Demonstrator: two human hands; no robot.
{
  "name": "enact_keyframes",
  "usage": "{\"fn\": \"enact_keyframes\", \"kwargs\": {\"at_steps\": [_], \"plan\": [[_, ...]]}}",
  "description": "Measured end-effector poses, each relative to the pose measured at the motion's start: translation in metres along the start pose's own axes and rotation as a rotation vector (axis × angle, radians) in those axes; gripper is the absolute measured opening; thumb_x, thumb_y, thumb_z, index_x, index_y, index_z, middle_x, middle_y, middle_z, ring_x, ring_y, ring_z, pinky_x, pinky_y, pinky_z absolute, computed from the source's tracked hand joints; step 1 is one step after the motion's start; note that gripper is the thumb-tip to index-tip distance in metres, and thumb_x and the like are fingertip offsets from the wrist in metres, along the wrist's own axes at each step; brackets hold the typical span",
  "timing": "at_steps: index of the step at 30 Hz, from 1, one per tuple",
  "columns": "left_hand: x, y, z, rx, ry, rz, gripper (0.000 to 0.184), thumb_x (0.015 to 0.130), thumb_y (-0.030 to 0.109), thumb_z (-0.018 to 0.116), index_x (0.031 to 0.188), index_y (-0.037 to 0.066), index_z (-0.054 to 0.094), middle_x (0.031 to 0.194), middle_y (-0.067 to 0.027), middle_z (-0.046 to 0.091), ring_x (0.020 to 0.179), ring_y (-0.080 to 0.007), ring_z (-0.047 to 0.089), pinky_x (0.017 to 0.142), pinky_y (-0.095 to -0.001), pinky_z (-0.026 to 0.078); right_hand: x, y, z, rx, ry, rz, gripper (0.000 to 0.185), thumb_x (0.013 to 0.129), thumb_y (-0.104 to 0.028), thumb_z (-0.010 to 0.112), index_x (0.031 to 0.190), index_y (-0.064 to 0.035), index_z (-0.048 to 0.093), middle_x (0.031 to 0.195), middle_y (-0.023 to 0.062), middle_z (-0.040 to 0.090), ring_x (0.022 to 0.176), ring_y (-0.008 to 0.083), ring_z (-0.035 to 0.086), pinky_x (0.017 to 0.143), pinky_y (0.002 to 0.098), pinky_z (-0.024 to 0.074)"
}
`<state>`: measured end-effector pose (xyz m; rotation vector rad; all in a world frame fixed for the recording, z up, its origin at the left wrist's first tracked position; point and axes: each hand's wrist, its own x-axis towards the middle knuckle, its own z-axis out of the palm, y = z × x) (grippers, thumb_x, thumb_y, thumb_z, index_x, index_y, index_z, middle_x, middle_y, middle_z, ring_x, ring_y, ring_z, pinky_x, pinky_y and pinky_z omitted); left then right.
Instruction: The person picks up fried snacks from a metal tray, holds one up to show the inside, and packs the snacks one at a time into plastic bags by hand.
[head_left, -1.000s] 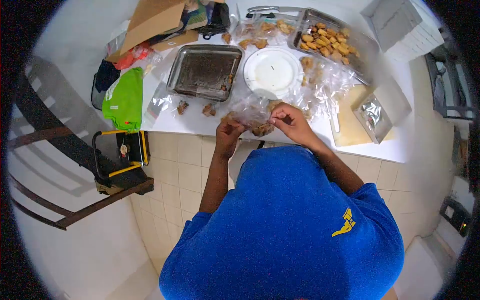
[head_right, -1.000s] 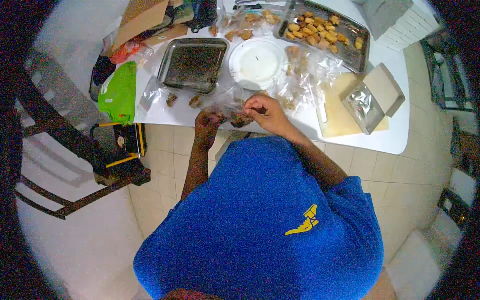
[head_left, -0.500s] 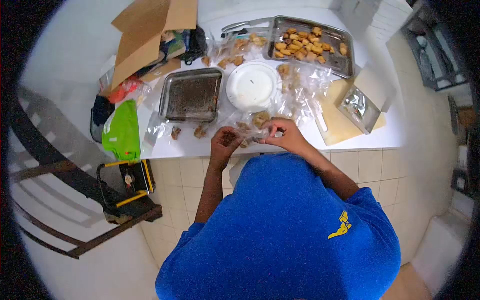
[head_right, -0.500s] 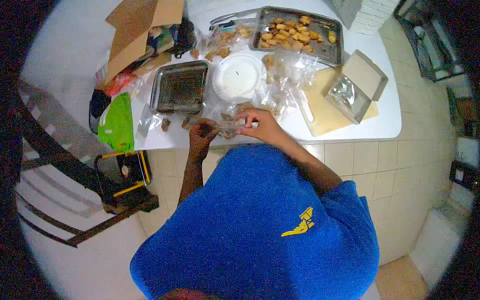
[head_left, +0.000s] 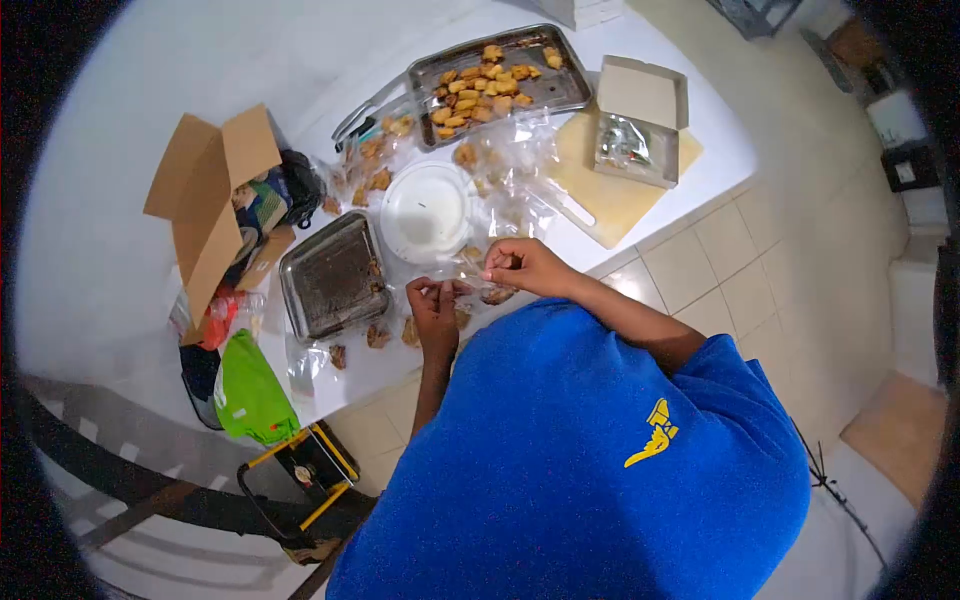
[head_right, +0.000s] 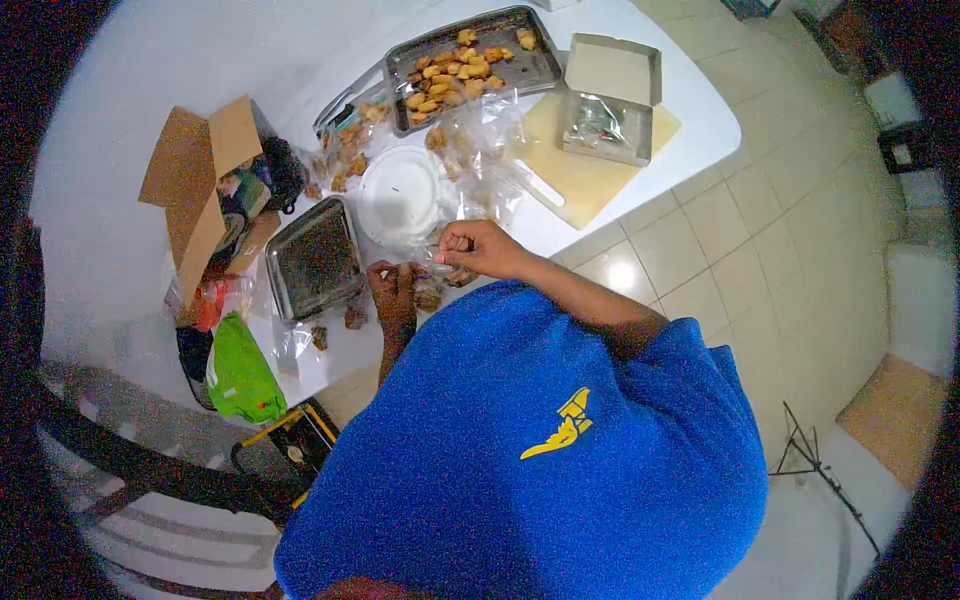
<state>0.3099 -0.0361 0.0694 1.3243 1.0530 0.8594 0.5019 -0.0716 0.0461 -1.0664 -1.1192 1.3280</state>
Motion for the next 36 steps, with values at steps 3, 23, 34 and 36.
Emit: {"fn": "enact_keyframes", "kwargs": {"at_steps": [3,23,34,36], "plan": [[0.008,-0.020,-0.005,-0.070,0.005,0.085,0.014,0.093,0.006,0.046,0.095,0.004,0.032,0.087,-0.0155,0.060,0.079,-0.0193,0.061,0.076,-0.0311,0.048,0.002,0.002,-0.002,0.027,-0.006,0.027,0.012,0.078,-0.012,0.070,0.084,-0.0036,0.063,0.070,0.0008,0.061,0.066,0.0062,0.055,0.060,0.0214,0.0441],[0.020,0.004,-0.076,0.043,-0.418,0.344,0.022,0.089,0.003,0.051,0.110,0.001,0.057,0.097,-0.0085,0.061,0.080,-0.0148,0.063,0.070,-0.0244,0.048,-0.017,-0.039,0.067,-0.363,0.496,-0.092,0.015,0.085,-0.006,0.060,0.086,-0.0021,0.046,0.077,0.0062,0.060,0.072,0.0112,0.060,0.063,0.0257,0.0489],[0.012,-0.008,-0.068,-0.254,-0.744,0.099,0.030,0.085,0.002,0.059,0.114,0.001,0.054,0.094,-0.0078,0.060,0.086,-0.0132,0.059,0.078,-0.0259,0.048,-0.073,-0.055,0.096,-0.597,0.524,-0.197,0.034,0.074,0.014,0.051,0.100,-0.0042,0.064,0.091,0.0098,0.061,0.082,0.0210,0.060,0.072,0.0308,0.0499],[0.017,-0.021,-0.059,-0.189,-0.828,0.087,0.029,0.085,0.002,0.058,0.114,0.001,0.054,0.093,-0.0074,0.060,0.088,-0.0132,0.058,0.081,-0.0266,0.048,-0.082,-0.055,0.099,-0.595,0.549,-0.217,0.036,0.074,0.015,0.049,0.102,-0.0044,0.063,0.090,0.0103,0.060,0.082,0.0205,0.060,0.072,0.0308,0.0500]]}}
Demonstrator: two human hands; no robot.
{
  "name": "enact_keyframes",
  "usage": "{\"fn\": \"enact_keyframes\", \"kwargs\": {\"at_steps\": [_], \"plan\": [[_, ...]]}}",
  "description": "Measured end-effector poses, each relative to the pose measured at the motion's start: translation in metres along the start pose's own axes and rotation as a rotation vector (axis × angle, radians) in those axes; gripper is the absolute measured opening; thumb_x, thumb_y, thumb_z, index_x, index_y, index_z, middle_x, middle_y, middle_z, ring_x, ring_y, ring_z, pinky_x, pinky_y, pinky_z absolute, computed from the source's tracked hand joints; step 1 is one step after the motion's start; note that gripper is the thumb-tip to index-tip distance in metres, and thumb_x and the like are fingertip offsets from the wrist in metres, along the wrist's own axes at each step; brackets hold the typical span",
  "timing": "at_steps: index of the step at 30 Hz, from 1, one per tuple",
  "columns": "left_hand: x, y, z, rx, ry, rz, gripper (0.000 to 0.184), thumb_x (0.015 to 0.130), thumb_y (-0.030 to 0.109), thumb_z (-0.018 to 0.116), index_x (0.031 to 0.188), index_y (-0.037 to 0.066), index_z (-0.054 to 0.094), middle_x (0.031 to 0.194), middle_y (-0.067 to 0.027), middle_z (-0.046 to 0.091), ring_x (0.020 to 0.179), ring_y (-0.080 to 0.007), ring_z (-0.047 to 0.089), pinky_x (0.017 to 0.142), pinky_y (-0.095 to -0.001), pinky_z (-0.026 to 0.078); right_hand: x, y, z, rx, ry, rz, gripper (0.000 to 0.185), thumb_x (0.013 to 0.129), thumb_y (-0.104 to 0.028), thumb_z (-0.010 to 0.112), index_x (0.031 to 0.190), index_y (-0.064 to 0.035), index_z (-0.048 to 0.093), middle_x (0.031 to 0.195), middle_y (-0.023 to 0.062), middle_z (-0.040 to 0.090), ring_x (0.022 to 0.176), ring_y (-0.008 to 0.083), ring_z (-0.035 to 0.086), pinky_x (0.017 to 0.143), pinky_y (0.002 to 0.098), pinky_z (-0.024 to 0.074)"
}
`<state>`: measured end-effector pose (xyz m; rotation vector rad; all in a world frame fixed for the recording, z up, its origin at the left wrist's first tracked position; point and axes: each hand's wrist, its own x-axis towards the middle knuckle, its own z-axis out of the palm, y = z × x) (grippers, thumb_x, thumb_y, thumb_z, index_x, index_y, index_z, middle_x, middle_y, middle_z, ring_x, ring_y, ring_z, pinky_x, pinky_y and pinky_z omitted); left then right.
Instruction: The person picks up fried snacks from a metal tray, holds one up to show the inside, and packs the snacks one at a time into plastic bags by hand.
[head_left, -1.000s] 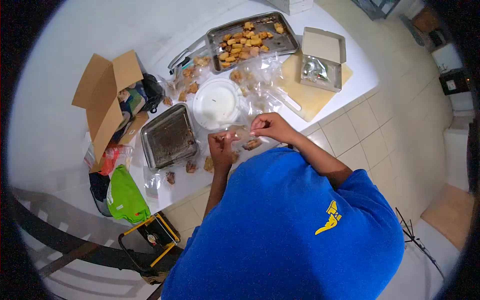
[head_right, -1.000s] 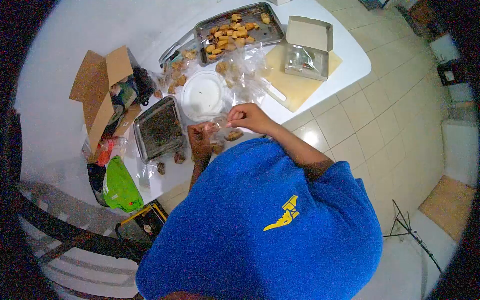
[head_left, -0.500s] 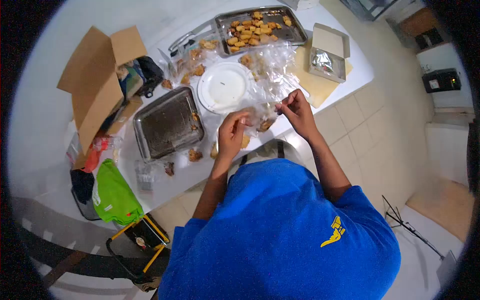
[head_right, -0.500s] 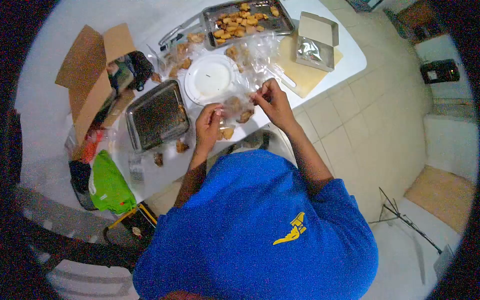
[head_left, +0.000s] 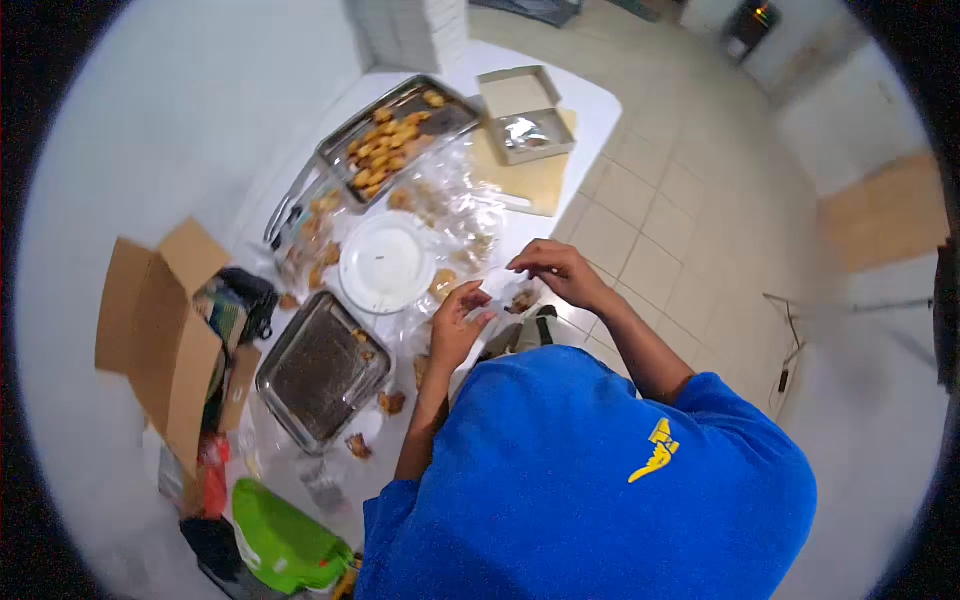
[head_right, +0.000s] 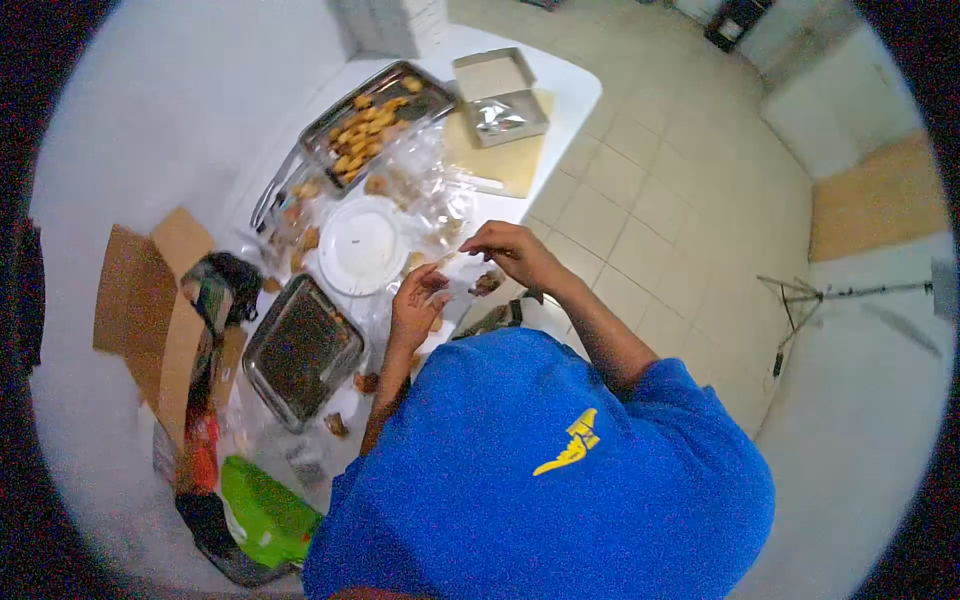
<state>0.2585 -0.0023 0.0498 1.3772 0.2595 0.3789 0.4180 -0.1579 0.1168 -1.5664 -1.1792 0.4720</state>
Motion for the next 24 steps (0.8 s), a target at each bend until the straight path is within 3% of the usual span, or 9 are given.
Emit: {"fn": "enact_keyframes", "kwargs": {"at_steps": [5,8,9,12,16,20,21,22,24], "plan": [[0.018,-0.007,0.000,-0.116,0.027,-0.147,0.027,0.085,0.004,0.060,0.112,0.000,0.055,0.093,-0.0079,0.060,0.088,-0.0132,0.059,0.078,-0.0249,0.048,-0.001,0.001,-0.008,0.021,0.060,0.057,0.037,0.069,0.019,0.046,0.091,-0.0038,0.065,0.091,0.0082,0.058,0.087,0.0197,0.058,0.072,0.0292,0.0479],[0.028,0.005,-0.009,0.110,-0.047,-0.091,0.026,0.084,0.004,0.062,0.109,0.000,0.057,0.094,-0.0076,0.061,0.087,-0.0130,0.060,0.075,-0.0241,0.049,-0.001,0.018,-0.009,-0.001,0.058,-0.011,0.038,0.066,0.020,0.045,0.088,-0.0032,0.065,0.090,0.0084,0.056,0.088,0.0205,0.057,0.076,0.0313,0.0486],[0.034,0.005,-0.010,0.176,-0.087,-0.020,0.026,0.083,0.002,0.063,0.109,0.000,0.058,0.093,-0.0072,0.061,0.086,-0.0132,0.061,0.075,-0.0243,0.049,0.000,0.013,-0.007,0.041,0.061,0.063,0.035,0.067,0.020,0.045,0.084,-0.0030,0.065,0.088,0.0077,0.055,0.087,0.0200,0.057,0.077,0.0303,0.0479],[0.045,0.010,-0.008,0.135,-0.098,-0.083,0.029,0.081,0.000,0.064,0.109,0.000,0.058,0.092,-0.0074,0.063,0.085,-0.0132,0.061,0.076,-0.0240,0.049,0.010,0.031,-0.003,0.131,0.025,0.007,0.034,0.067,0.019,0.046,0.085,-0.0037,0.065,0.088,0.0076,0.055,0.087,0.0199,0.057,0.076,0.0302,0.0475],[0.066,0.015,-0.009,0.102,0.027,-0.213,0.033,0.079,-0.002,0.064,0.112,-0.002,0.058,0.092,-0.0103,0.065,0.087,-0.0145,0.062,0.078,-0.0246,0.049,0.048,0.027,-0.036,0.154,-0.046,-0.027,0.035,0.067,0.019,0.043,0.084,-0.0017,0.066,0.089,0.0091,0.058,0.086,0.0200,0.057,0.076,0.0298,0.0461],[0.090,0.022,0.007,0.096,0.019,-0.212,0.031,0.079,-0.003,0.064,0.109,-0.003,0.060,0.094,-0.0120,0.066,0.086,-0.0140,0.062,0.078,-0.0251,0.049,0.079,0.057,-0.067,0.205,-0.122,-0.016,0.029,0.075,0.015,0.045,0.089,-0.0025,0.064,0.092,0.0091,0.057,0.086,0.0197,0.057,0.076,0.0287,0.0483],[0.100,0.025,0.010,0.377,0.016,-0.236,0.026,0.078,-0.001,0.065,0.104,-0.002,0.064,0.097,-0.0122,0.066,0.087,-0.0140,0.063,0.076,-0.0255,0.050,0.085,0.064,-0.078,0.194,-0.129,-0.012,0.024,0.081,0.010,0.047,0.092,-0.0021,0.064,0.093,0.0096,0.058,0.087,0.0193,0.057,0.075,0.0290,0.0488],[0.112,0.028,0.012,0.367,0.005,-0.228,0.026,0.078,0.000,0.066,0.103,-0.002,0.064,0.098,-0.0121,0.066,0.087,-0.0142,0.063,0.075,-0.0255,0.051,0.092,0.078,-0.089,0.143,-0.126,0.015,0.021,0.087,0.001,0.049,0.104,-0.0035,0.061,0.097,0.0099,0.057,0.088,0.0189,0.057,0.075,0.0300,0.0497],[0.121,0.023,0.022,0.326,0.024,-0.229,0.024,0.077,0.002,0.068,0.101,0.000,0.066,0.099,-0.0119,0.066,0.087,-0.0144,0.063,0.072,-0.0257,0.052,0.102,0.120,-0.115,0.311,-0.064,0.307,0.026,0.090,-0.008,0.051,0.116,-0.0056,0.054,0.103,0.0101,0.056,0.090,0.0193,0.057,0.075,0.0307,0.0503]]}}
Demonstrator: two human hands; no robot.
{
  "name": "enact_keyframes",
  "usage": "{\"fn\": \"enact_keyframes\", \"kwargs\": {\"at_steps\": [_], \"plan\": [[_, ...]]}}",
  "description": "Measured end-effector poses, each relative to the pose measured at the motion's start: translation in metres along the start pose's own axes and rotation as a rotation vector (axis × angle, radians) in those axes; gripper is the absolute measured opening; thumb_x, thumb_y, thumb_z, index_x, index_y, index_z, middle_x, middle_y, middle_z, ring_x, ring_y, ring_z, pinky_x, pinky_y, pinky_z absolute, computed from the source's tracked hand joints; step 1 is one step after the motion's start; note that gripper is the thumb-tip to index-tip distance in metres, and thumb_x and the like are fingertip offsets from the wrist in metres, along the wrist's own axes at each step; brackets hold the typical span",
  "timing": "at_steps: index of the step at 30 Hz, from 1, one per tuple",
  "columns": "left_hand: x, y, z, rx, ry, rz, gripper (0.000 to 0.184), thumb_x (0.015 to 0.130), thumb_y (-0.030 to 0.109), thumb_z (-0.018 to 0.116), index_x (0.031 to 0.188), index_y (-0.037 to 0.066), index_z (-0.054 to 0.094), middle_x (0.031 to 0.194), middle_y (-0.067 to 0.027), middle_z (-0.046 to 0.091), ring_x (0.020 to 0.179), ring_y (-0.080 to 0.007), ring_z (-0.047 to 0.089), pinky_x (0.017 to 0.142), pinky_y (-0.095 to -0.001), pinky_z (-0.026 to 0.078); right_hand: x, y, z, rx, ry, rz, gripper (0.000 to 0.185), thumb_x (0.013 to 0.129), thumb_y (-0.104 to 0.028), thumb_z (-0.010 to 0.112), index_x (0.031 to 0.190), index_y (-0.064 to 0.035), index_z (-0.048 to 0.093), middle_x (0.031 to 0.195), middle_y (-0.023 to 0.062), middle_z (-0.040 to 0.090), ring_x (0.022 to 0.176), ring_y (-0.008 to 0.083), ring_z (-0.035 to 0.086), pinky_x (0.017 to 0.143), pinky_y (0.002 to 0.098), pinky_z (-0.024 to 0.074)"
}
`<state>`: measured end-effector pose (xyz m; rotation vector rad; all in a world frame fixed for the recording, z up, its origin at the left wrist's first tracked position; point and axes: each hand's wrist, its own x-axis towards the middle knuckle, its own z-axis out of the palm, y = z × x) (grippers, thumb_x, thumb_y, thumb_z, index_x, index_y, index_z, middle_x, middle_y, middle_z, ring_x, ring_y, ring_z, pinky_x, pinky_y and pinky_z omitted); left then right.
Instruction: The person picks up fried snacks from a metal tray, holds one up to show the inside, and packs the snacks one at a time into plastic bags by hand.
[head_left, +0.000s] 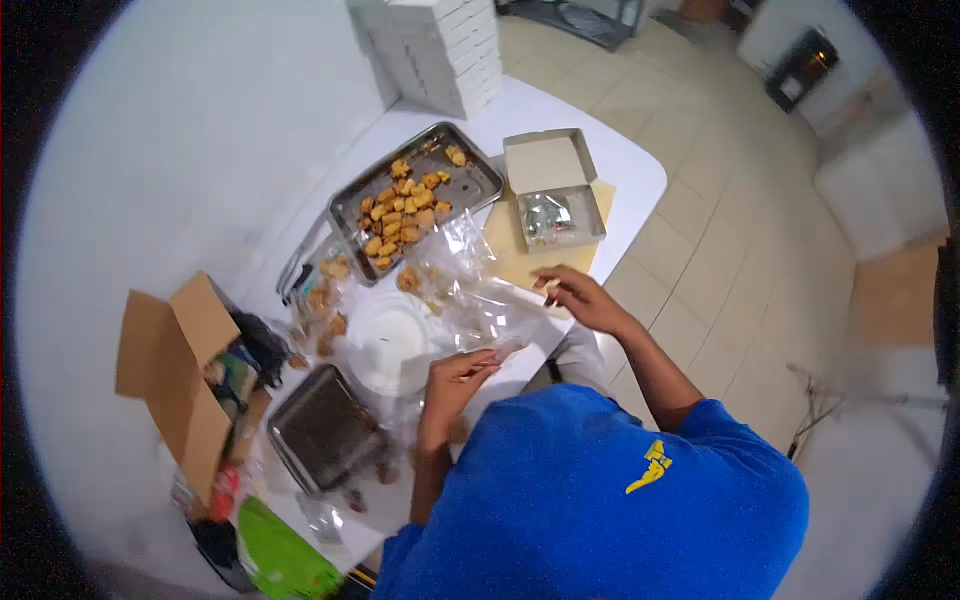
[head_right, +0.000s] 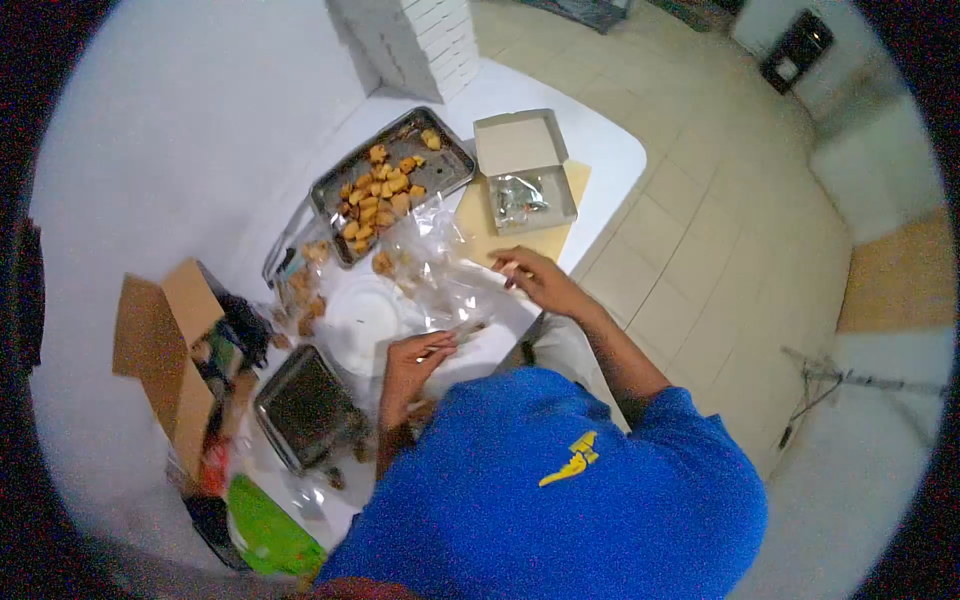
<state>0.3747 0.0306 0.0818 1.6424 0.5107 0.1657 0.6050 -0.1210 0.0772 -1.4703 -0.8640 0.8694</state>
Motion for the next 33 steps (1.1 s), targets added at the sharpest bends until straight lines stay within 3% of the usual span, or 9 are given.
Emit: {"fn": "enact_keyframes", "kwargs": {"at_steps": [6,10,14,18,22,26,30,31,33], "plan": [[0.019,0.026,0.041,0.186,0.280,-0.106,0.024,0.077,0.002,0.068,0.101,-0.001,0.065,0.095,-0.0118,0.067,0.084,-0.0164,0.064,0.070,-0.0268,0.053,0.111,0.077,-0.145,-0.172,-0.014,-0.128,0.033,0.085,-0.020,0.061,0.117,-0.0128,0.055,0.110,0.0031,0.058,0.095,0.0139,0.054,0.074,0.0281,0.0484],[0.014,0.010,0.072,-0.410,0.543,-0.244,0.028,0.074,0.002,0.070,0.101,-0.003,0.062,0.093,-0.0134,0.066,0.081,-0.0192,0.065,0.064,-0.0282,0.053,0.238,0.049,-0.214,-0.558,-0.100,-0.295,0.035,0.083,-0.003,0.056,0.118,-0.0080,0.054,0.114,0.0082,0.055,0.096,0.0155,0.055,0.076,0.0274,0.0479],[0.030,0.030,0.092,-0.275,0.674,-0.307,0.031,0.074,0.006,0.072,0.102,-0.001,0.061,0.088,-0.0140,0.066,0.079,-0.0216,0.065,0.063,-0.0302,0.052,0.350,-0.065,-0.220,-0.974,0.116,-0.824,0.034,0.085,-0.020,0.060,0.117,-0.0118,0.054,0.116,0.0097,0.055,0.108,0.0258,0.051,0.088,0.0381,0.0422],[0.040,0.018,0.115,-0.544,0.810,-0.037,0.032,0.074,0.014,0.074,0.101,0.002,0.062,0.086,-0.0135,0.067,0.079,-0.0230,0.064,0.062,-0.0312,0.051,0.454,-0.120,-0.213,-1.215,0.388,-0.798,0.054,0.085,-0.045,0.053,0.131,-0.0208,0.041,0.133,0.0087,0.041,0.122,0.0302,0.038,0.098,0.0506,0.0305],[0.035,0.007,0.133,-0.746,0.993,0.038,0.036,0.073,0.024,0.075,0.101,0.006,0.062,0.083,-0.0111,0.065,0.078,-0.0237,0.063,0.063,-0.0327,0.049,0.484,-0.129,-0.197,-1.178,0.545,-0.803,0.061,0.079,-0.049,0.056,0.131,-0.0186,0.043,0.143,0.0172,0.025,0.129,0.0364,0.026,0.097,0.0587,0.0240],[0.016,-0.009,0.145,-0.681,1.157,-0.024,0.043,0.074,0.032,0.073,0.103,0.003,0.059,0.085,-0.0099,0.063,0.079,-0.0222,0.062,0.066,-0.0341,0.049,0.491,-0.114,-0.195,-1.139,0.605,-1.095,0.073,0.084,-0.064,0.039,0.143,-0.0300,0.016,0.150,0.0045,0.008,0.134,0.0293,0.016,0.096,0.0644,0.0181],[0.015,-0.027,0.143,-0.360,1.156,-0.020,0.049,0.076,0.037,0.070,0.104,0.000,0.057,0.087,-0.0095,0.063,0.080,-0.0211,0.061,0.071,-0.0339,0.049,0.486,-0.130,-0.189,-1.122,0.580,-1.210,0.071,0.083,-0.064,0.041,0.143,-0.0312,0.020,0.150,0.0044,0.012,0.133,0.0286,0.014,0.095,0.0642,0.0176],[0.012,-0.022,0.139,-0.274,1.126,-0.082,0.050,0.076,0.038,0.070,0.104,-0.001,0.057,0.088,-0.0095,0.063,0.081,-0.0208,0.061,0.073,-0.0337,0.049,0.477,-0.138,-0.186,-1.212,0.654,-1.248,0.062,0.085,-0.058,0.044,0.138,-0.0280,0.034,0.147,0.0077,0.020,0.129,0.0319,0.024,0.094,0.0595,0.0247],[0.008,-0.017,0.134,-0.185,1.085,-0.145,0.052,0.076,0.040,0.071,0.104,-0.002,0.057,0.089,-0.0094,0.063,0.081,-0.0202,0.061,0.076,-0.0332,0.049,0.468,-0.158,-0.186,-1.197,0.501,-1.086,0.078,0.082,-0.056,0.046,0.144,-0.0213,0.014,0.149,0.0161,0.007,0.134,0.0368,0.013,0.098,0.0656,0.0145]]}}
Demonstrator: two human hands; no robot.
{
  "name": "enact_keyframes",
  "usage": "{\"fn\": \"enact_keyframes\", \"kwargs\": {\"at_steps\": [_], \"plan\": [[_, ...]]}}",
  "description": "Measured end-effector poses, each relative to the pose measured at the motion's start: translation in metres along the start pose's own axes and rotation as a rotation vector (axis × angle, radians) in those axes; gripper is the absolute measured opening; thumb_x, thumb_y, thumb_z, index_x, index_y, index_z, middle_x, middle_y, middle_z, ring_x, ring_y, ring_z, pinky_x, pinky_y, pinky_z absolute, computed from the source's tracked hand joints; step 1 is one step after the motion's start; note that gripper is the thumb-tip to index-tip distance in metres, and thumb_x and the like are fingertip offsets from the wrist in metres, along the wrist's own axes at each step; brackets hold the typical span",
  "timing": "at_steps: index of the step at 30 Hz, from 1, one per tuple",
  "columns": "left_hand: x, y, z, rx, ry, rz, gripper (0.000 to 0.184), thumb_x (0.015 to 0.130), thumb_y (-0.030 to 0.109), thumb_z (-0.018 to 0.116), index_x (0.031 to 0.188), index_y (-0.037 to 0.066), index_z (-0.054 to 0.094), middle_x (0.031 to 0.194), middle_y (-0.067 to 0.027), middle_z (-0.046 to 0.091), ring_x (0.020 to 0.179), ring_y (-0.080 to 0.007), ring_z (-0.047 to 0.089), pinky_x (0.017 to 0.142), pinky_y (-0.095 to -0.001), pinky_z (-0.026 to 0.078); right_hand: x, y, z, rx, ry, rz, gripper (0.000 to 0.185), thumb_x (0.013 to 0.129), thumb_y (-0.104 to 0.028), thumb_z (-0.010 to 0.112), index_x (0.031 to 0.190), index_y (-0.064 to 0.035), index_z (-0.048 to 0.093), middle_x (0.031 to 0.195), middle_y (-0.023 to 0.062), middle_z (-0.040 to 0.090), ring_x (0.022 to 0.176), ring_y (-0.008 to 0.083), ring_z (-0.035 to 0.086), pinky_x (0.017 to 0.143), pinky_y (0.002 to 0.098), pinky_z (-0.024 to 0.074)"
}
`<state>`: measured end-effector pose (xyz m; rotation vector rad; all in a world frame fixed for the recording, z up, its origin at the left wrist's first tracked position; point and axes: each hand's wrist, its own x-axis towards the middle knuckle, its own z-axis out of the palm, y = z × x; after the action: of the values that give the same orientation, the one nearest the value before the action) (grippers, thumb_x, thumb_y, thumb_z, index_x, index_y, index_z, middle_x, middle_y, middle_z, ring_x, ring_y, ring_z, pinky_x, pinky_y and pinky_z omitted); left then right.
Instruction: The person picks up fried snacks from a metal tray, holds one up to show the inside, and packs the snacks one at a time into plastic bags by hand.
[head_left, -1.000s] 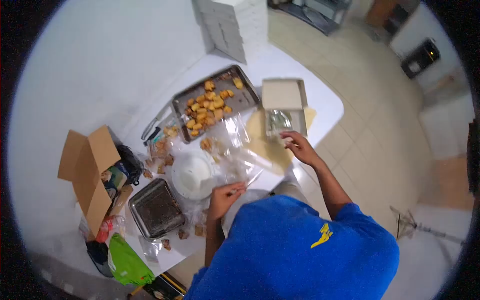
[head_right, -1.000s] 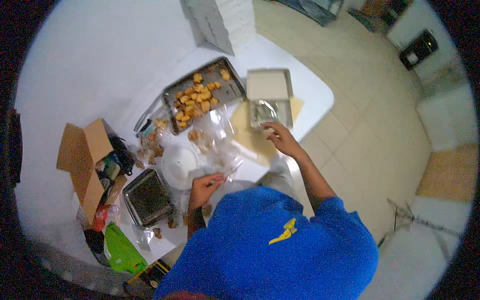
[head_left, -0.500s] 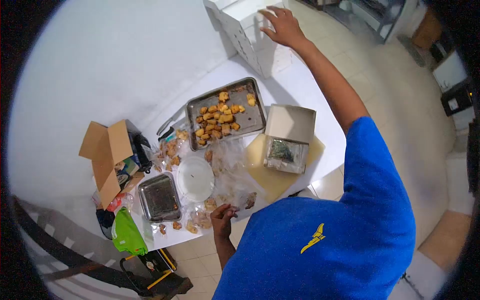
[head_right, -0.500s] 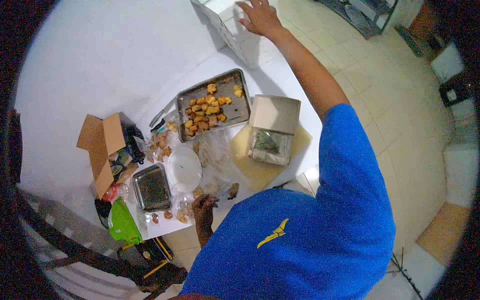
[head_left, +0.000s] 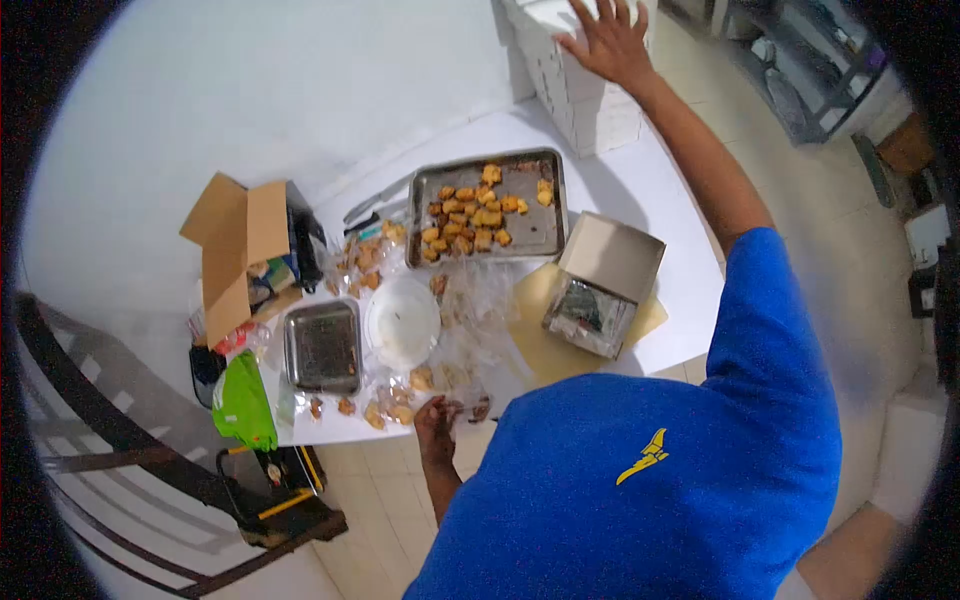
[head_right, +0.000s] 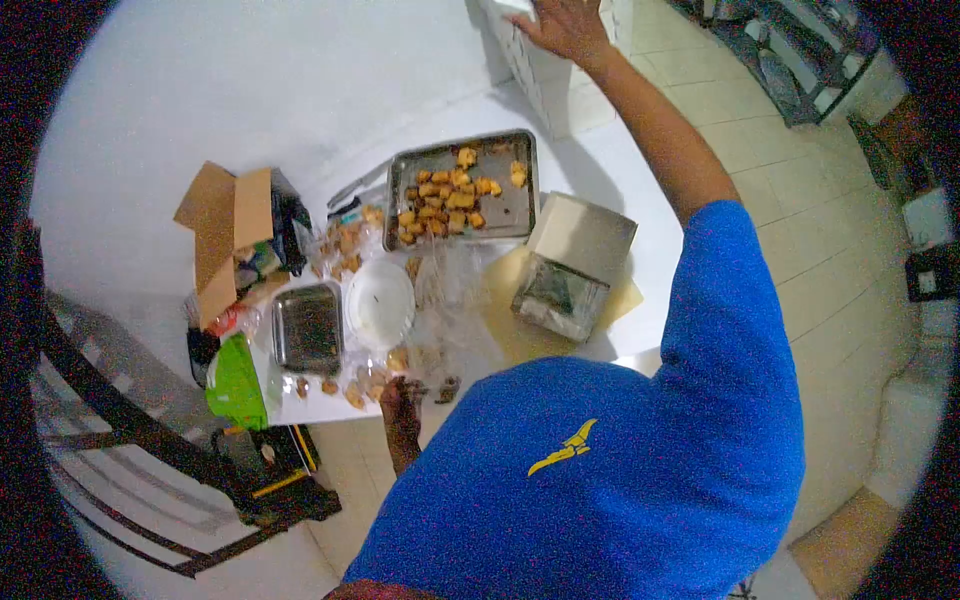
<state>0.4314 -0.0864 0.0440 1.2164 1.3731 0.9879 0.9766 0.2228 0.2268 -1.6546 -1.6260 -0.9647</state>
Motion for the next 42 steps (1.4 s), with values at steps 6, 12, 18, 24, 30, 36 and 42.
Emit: {"fn": "enact_keyframes", "kwargs": {"at_steps": [6,12,18,24,30,36,42], "plan": [[0.012,0.005,0.000,-0.250,-0.018,0.022,0.042,0.081,0.031,0.067,0.104,-0.003,0.059,0.091,-0.0117,0.065,0.083,-0.0196,0.063,0.081,-0.0317,0.048,0.008,0.001,0.007,-0.037,-0.170,-0.004,0.071,0.084,-0.052,0.046,0.142,-0.0194,0.022,0.149,0.0162,0.009,0.134,0.0374,0.012,0.100,0.0654,0.0114],[0.021,0.014,0.018,-0.296,-0.064,0.013,0.037,0.081,0.025,0.067,0.104,-0.003,0.059,0.091,-0.0128,0.065,0.085,-0.0220,0.064,0.083,-0.0334,0.048,-0.001,-0.001,0.014,-0.072,-0.332,0.045,0.066,0.085,-0.051,0.044,0.140,-0.0169,0.030,0.150,0.0145,0.007,0.137,0.0360,0.005,0.103,0.0641,0.0052],[0.025,0.045,0.040,-0.199,-0.123,-0.021,0.034,0.081,0.019,0.066,0.106,-0.003,0.060,0.096,-0.0115,0.064,0.090,-0.0199,0.061,0.085,-0.0322,0.046,-0.011,-0.028,-0.026,-0.014,-0.309,0.072,0.064,0.085,-0.055,0.044,0.137,-0.0190,0.033,0.147,0.0118,0.012,0.133,0.0343,0.012,0.101,0.0581,0.0106],[0.036,0.059,0.068,-0.008,-0.211,-0.052,0.029,0.081,0.010,0.065,0.107,-0.003,0.060,0.098,-0.0101,0.064,0.093,-0.0184,0.061,0.085,-0.0304,0.045,-0.173,-0.147,-0.124,1.074,-0.753,0.091,0.053,0.082,-0.027,0.064,0.126,-0.0054,0.046,0.127,0.0171,0.048,0.118,0.0310,0.045,0.101,0.0415,0.0324],[0.041,0.042,0.090,-0.085,-0.288,-0.105,0.029,0.081,0.005,0.063,0.109,-0.002,0.059,0.101,-0.0108,0.064,0.094,-0.0178,0.061,0.087,-0.0304,0.045,-0.308,-0.208,-0.157,1.481,-1.170,0.421,0.061,0.073,-0.031,0.074,0.123,-0.0071,0.050,0.122,0.0112,0.052,0.106,0.0254,0.054,0.088,0.0365,0.0459],[0.038,0.042,0.081,-0.073,-0.405,-0.120,0.033,0.081,0.003,0.062,0.113,-0.001,0.057,0.103,-0.0111,0.064,0.098,-0.0178,0.059,0.088,-0.0297,0.045,-0.340,-0.238,-0.150,1.448,-0.893,0.447,0.052,0.070,-0.024,0.076,0.116,-0.0072,0.056,0.120,0.0086,0.054,0.107,0.0218,0.052,0.090,0.0340,0.0437],[0.050,0.036,0.037,0.049,-0.549,-0.106,0.039,0.082,0.001,0.059,0.120,0.000,0.053,0.103,-0.0109,0.063,0.098,-0.0180,0.059,0.089,-0.0298,0.044,-0.332,-0.275,-0.137,1.592,-0.951,0.365,0.036,0.073,-0.013,0.072,0.106,-0.0048,0.060,0.114,0.0091,0.055,0.106,0.0213,0.053,0.092,0.0325,0.0416]]}}
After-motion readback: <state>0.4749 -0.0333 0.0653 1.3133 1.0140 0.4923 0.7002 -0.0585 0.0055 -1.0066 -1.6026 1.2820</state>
